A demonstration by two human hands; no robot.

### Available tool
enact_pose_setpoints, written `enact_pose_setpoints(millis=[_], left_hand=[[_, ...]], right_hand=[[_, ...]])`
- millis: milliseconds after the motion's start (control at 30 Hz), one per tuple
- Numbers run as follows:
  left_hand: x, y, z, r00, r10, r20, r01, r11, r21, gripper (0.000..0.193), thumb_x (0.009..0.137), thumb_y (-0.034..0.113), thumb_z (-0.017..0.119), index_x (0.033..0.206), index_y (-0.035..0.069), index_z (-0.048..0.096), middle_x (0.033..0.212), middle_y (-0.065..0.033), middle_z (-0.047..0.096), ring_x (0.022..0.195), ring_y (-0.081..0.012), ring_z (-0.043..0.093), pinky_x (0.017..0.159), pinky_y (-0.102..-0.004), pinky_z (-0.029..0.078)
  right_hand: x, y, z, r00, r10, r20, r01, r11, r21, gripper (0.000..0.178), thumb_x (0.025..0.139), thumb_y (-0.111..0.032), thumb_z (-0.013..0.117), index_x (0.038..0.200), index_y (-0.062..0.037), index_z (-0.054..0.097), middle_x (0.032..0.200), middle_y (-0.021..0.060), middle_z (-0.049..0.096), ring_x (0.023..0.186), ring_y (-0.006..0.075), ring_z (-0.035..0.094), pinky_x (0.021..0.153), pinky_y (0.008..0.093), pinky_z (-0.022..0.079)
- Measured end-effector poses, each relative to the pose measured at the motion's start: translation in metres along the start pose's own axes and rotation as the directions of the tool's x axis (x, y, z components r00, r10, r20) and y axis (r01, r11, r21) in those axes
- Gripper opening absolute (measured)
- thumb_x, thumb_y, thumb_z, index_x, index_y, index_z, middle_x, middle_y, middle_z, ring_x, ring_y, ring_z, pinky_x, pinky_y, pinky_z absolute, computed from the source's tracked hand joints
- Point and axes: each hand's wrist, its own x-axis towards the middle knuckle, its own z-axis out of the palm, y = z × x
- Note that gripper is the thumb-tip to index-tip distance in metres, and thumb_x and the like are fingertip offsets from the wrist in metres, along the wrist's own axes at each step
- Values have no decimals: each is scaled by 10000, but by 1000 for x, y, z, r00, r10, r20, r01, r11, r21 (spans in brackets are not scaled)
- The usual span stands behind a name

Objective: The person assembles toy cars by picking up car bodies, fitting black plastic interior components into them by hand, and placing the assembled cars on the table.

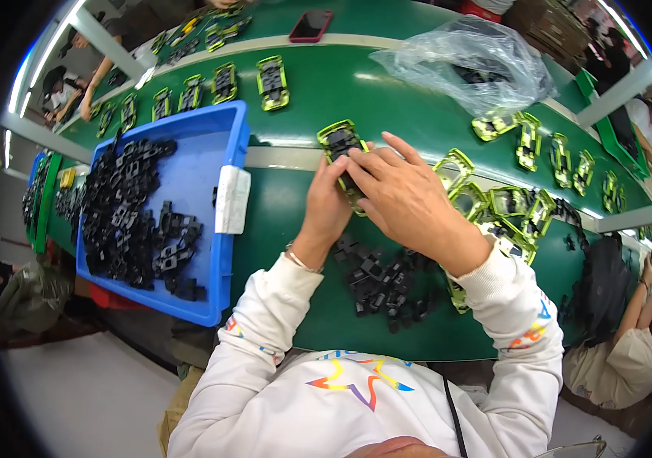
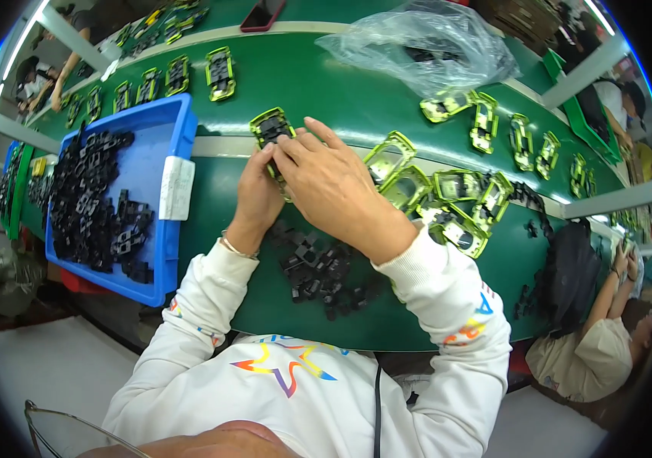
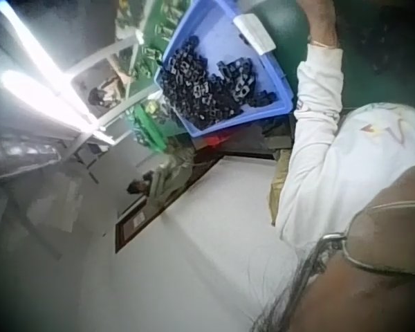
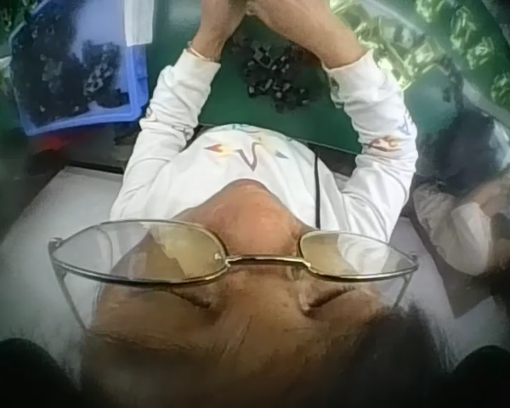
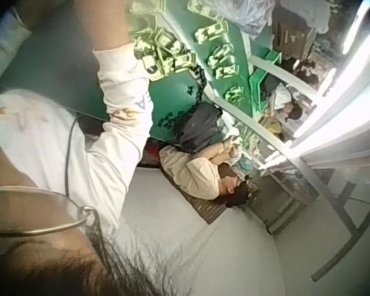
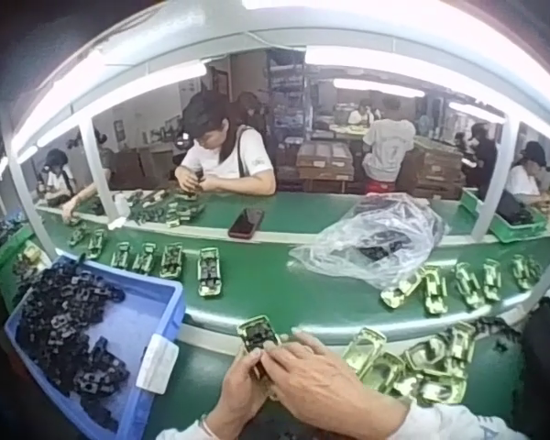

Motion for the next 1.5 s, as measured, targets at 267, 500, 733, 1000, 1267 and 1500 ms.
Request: enact_pose_setpoints(millis=[267, 500, 733, 1000, 1267, 1500], left_hand=[[54, 19, -14, 998, 54, -16, -48, 960, 276, 423, 971, 89, 494, 1367, -26, 396, 1277, -191, 607, 1054, -315, 670, 899, -413, 566], [169, 47, -68, 952, 268, -147, -68, 655, 753, 443, 984, 101, 545, 1393, -61, 495, 1191, -97, 664, 996, -133, 625, 862, -274, 491], [216, 68, -92, 934, 338, -117, 145, -57, 988, 475, 962, 135, 520, 1406, -32, 485, 1378, -248, 553, 1244, -394, 556, 1060, -396, 417], [170, -42, 37, 920, -43, 389, -391, -33, 920, 369, 883, 184, 630, 1189, -22, 620, 1147, -213, 627, 1072, -372, 607, 918, -431, 492], [217, -137, 99, 929, -133, 346, -355, -55, 933, 500, 774, 340, 743, 1109, -25, 673, 1103, -237, 656, 1027, -411, 635, 923, -474, 503], [207, -103, 71, 946, -325, 5, 113, 342, 933, 285, 809, 197, 683, 977, -27, 734, 916, -177, 729, 832, -274, 716, 753, -385, 569]], right_hand=[[-14, 82, 6, 876, 435, -209, -134, 634, 762, 245, 894, -83, 660, 1131, -29, 694, 1028, 135, 716, 978, 248, 685, 871, 347, 518], [-12, 209, -1, 636, 739, -222, -593, 652, 472, 213, 889, -150, 601, 1016, -48, 739, 1089, 216, 697, 997, 402, 667, 869, 439, 529], [-12, 334, 41, 479, 877, 19, -861, 474, -182, 357, 861, -321, 688, 1109, -68, 724, 1081, 210, 705, 1057, 400, 648, 931, 445, 507], [2, 339, 55, 679, 734, -5, -725, 670, -161, 510, 812, -288, 752, 1274, -106, 638, 1167, 179, 662, 1092, 367, 637, 939, 474, 495], [-13, 292, -24, 772, 636, -2, -635, 771, -37, 562, 823, -265, 734, 1344, -110, 592, 1165, 189, 624, 1071, 384, 619, 909, 449, 495], [-57, 264, -39, 769, 630, -108, -579, 758, 300, 568, 863, -216, 725, 1389, -88, 553, 1076, 125, 596, 979, 268, 613, 864, 356, 488]])
